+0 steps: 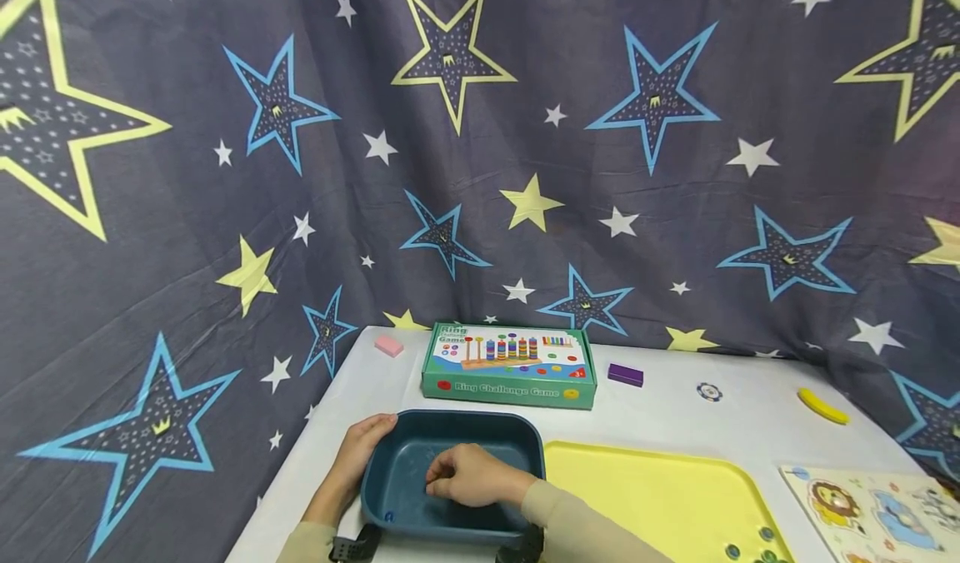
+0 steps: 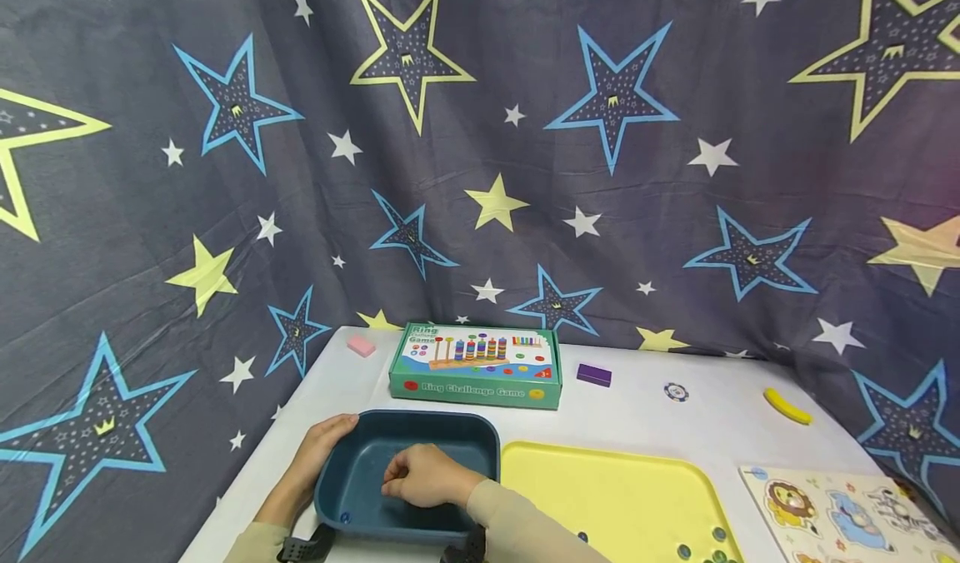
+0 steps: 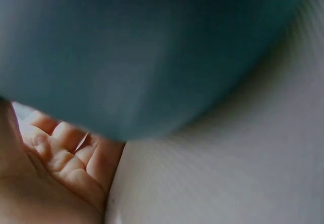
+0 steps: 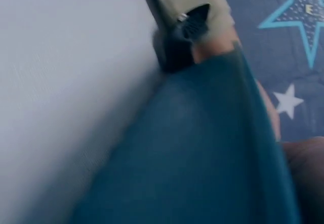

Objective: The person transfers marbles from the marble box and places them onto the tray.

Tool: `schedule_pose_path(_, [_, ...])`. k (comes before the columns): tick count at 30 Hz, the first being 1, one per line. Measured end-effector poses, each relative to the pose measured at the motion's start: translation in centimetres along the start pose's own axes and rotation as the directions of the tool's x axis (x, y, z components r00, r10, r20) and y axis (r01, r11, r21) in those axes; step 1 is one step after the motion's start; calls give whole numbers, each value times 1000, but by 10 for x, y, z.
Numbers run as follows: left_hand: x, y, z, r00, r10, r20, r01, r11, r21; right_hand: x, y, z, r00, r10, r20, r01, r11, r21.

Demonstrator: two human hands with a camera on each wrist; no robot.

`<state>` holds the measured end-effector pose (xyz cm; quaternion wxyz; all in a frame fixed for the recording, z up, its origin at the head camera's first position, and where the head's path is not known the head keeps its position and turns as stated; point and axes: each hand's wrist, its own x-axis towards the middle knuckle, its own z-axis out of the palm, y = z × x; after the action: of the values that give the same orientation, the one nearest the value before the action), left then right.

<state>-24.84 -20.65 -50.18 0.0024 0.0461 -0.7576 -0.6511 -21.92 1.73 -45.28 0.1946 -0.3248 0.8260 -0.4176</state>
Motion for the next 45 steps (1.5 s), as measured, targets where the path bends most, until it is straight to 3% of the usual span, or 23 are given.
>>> schedule_pose_path(7, [-12,20,-1,999,-9,40,9,1000,-6,9,-3,15,994,106,29,-110,972,207])
schedule_pose_path(12, [-21,32,-1,999,-33,19,33,999,25,12,-11,19,988,103,117,-132,952,276])
schedule_pose_path(15, [-21,30,-1,998,-54,27,54,999,6,12,-16,26,986,106,128,-134,962,239])
schedule_pose_path(19, [-14,16,1,996,-60,63,63,997,-41,12,-21,35,987,135,81,-148,974,171])
schedule_pose_path(26, [0,-8,3,1000,12,16,-12,999,-37,19,-30,47,993,108,53,-116,979,167])
schedule_pose_path(33, [1,-5,2,1000,25,-4,-25,999,-41,24,-33,51,993,99,58,-110,970,218])
schedule_pose_path(45, [5,-4,-2,1000,18,13,-17,999,-43,25,-29,51,995,92,31,-95,986,139])
